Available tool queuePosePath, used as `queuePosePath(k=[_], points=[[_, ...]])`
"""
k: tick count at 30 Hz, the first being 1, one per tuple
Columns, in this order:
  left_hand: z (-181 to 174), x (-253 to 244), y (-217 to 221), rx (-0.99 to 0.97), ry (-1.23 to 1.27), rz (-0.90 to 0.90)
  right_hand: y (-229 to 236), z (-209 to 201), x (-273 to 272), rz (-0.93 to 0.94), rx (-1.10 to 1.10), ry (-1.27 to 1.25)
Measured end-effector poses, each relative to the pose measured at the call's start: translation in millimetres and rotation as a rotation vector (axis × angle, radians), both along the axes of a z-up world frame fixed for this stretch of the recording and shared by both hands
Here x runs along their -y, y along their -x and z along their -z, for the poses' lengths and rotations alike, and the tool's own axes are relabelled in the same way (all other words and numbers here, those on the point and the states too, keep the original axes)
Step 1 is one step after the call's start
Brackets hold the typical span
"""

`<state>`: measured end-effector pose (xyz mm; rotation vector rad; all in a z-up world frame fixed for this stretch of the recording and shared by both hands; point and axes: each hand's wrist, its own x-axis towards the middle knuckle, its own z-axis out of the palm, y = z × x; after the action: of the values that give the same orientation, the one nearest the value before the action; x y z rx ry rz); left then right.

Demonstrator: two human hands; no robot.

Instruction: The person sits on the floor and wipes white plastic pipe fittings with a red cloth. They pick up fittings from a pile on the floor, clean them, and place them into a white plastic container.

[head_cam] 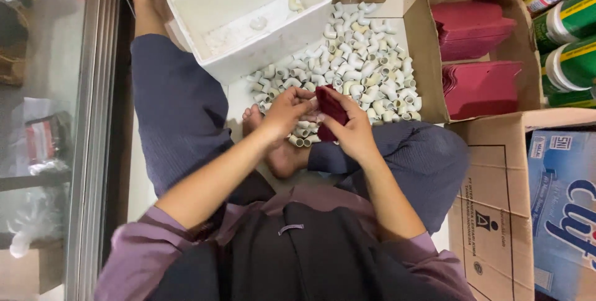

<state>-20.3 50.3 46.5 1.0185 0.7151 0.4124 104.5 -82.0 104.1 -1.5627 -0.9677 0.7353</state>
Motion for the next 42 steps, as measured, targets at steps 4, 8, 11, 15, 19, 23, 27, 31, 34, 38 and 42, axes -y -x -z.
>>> queuePosePath(k=[4,8,11,15,19,23,27,31,34,38,42], points=[[-41,-1,-2,-0.086,-0.104,0.100,-11,35,3,0.113,-0.205,0.029],[-87,-16,-9,-0.225,-0.496,0.386,-16,25,5,0.110,-0.708,0.015],[-118,-23,-18,-0.331,-0.726,0.551,-23,30,5,0.049,-0.935,0.018],[-127,-32,-21,-0.433,-0.919,0.658,-37,41,4,0.095,-0.941,0.112],[-172,-38,-14,-0.490,-1.103,0.608,-37,35,-4,0.106,-0.729,0.174],[-223,-32,-18,-0.624,-1.185,0.636,-22,84,-17,-0.209,-0.248,0.430],[-257,-3,-21,-0.611,-1.282,0.625,-28,120,-19,-0.180,-0.834,0.276],[-276,35,-25,-0.640,-1.379,0.631,-66,113,-12,0.008,-1.277,0.049],[-264,55,-20,-0.655,-1.249,0.545,-77,76,-4,0.046,-1.247,-0.072],[-212,56,-13,-0.559,-1.202,0.361,-73,26,10,-0.186,-1.240,-0.257],[-167,50,-14,-0.332,-1.066,0.144,-59,5,16,-0.344,-0.788,-0.191]])
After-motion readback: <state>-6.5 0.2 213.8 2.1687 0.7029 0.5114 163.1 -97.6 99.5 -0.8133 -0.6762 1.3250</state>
